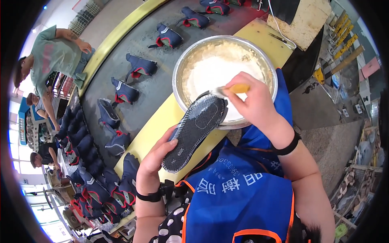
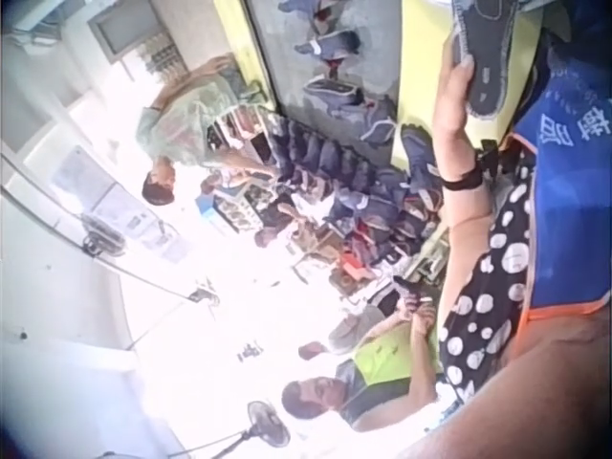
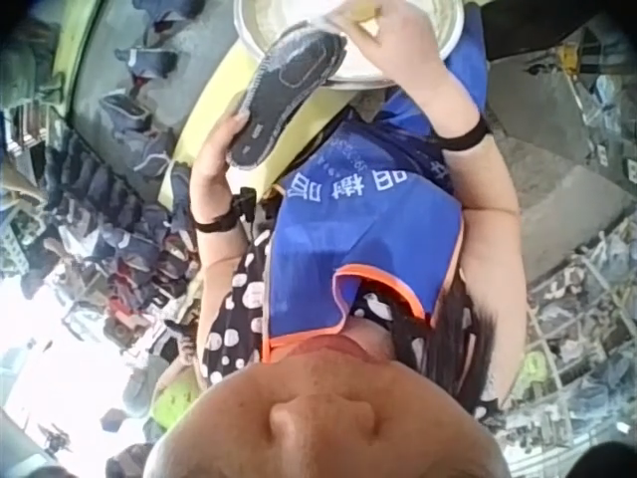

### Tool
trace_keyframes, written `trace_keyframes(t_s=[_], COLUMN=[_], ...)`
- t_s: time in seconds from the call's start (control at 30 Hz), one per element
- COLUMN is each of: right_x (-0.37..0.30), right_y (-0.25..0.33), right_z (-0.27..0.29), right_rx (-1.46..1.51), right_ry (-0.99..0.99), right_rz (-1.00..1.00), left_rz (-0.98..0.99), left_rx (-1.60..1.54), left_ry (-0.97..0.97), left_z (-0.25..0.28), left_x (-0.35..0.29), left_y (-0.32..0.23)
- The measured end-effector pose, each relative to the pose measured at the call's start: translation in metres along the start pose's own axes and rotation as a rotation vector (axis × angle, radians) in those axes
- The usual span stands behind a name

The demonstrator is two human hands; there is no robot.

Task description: The worker applies adhesive to the soles of shoes using a brush and then places the prepared shoes onto a conveyor belt for further processing in a manufacturing line.

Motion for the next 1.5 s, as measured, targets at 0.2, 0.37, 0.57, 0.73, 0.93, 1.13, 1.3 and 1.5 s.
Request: trace_keyframes(t_s=[0.2, 0.37, 0.57, 0.73, 0.93, 1.13, 1.3, 1.5], right_x=[-0.017, -0.024, -0.026, -0.049, -0.069, -0.020, -0.009, -0.040], right_y=[-0.010, -0.007, -0.002, 0.017, 0.034, -0.016, -0.005, 0.014], right_z=[0.002, -0.009, 0.001, -0.007, -0.011, -0.005, -0.003, -0.011], right_rx=[0.151, -0.080, 0.126, 0.070, 0.243, -0.084, 0.158, 0.062], right_ry=[-0.039, 0.036, -0.062, 0.016, 0.070, 0.039, -0.145, 0.036], right_rz=[-0.208, -0.330, -0.311, -0.395, -0.458, -0.368, -0.098, -0.317], left_rz=[-0.128, -0.210, -0.250, -0.260, -0.266, -0.308, -0.281, -0.278], left_rx=[0.113, 0.227, 0.338, 0.323, 0.277, 0.450, 0.351, 0.221], left_ry=[-0.048, -0.120, -0.171, -0.186, -0.162, -0.145, -0.121, -0.087], left_z=[-0.017, -0.028, -0.039, -0.043, -0.044, -0.043, -0.031, -0.029], left_x=[-0.009, -0.015, -0.019, -0.020, -0.019, -0.022, -0.017, -0.018], left_y=[0.012, 0.016, 0.020, 0.020, 0.020, 0.019, 0.020, 0.023])
Point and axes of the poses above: each hand's wrist, its own x-axis towards the middle knuckle, its own z-axis out of the back of the hand, y = z × x, the point moved 5 cm from there along x, towards the middle knuckle, and after that the axes turned 3 degrees about x, right-handed, at the moved point
